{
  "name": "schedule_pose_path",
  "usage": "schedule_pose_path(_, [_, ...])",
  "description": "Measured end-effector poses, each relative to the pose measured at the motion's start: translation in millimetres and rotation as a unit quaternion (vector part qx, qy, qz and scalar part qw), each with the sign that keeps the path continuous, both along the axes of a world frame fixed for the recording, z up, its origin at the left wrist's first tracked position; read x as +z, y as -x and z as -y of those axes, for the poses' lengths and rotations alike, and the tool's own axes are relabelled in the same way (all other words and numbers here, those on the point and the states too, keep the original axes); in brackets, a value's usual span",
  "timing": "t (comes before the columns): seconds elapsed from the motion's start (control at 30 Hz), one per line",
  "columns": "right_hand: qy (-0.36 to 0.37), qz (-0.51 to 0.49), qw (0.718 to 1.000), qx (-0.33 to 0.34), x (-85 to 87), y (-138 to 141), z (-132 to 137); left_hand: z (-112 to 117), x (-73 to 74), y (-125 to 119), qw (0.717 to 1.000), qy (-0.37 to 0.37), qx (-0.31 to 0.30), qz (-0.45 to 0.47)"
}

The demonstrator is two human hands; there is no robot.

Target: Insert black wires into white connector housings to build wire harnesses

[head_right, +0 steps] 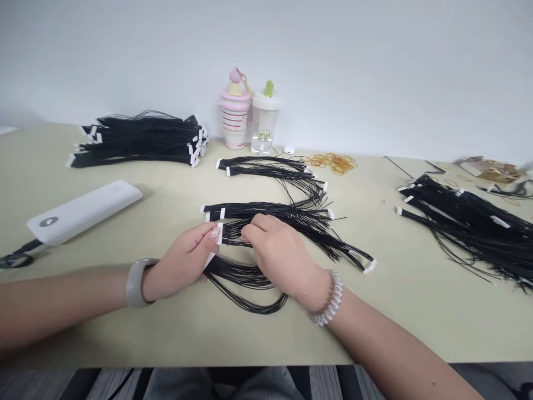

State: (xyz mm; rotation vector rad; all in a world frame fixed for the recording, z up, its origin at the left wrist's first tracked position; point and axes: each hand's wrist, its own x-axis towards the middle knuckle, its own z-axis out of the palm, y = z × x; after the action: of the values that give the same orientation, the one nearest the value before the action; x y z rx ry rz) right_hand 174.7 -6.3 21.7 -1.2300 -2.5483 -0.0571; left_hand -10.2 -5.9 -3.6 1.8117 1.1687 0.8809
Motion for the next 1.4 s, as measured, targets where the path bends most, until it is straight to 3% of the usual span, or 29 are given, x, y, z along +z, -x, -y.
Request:
schedule_pose_path(0.53, [-0.084, 0.069, 0.994, 0.013, 3.1, -0.6, 2.8, 6.0, 2.0, -0.9, 0.999, -0.035, 0.016, 0.001])
schedule_pose_path(0.7, [-0.069, 0.047, 0.996, 0.011, 3.1, -1.1, 4.3, 7.3, 3.3, -3.0, 0.999, -0.048, 0.018, -0.005])
schedule_pose_path(0.93, [0.008, -0.067, 0.998, -0.015, 0.0, -1.2, 4.7, 6.8, 1.7, -4.4, 0.998, -0.053, 0.015, -0.017])
schedule_pose_path(1.4, [-0.004, 0.0, 1.0, 0.006, 2.2, -3.9, 3.7, 5.3, 0.7, -2.9, 0.999, -0.05, 0.018, -0.007])
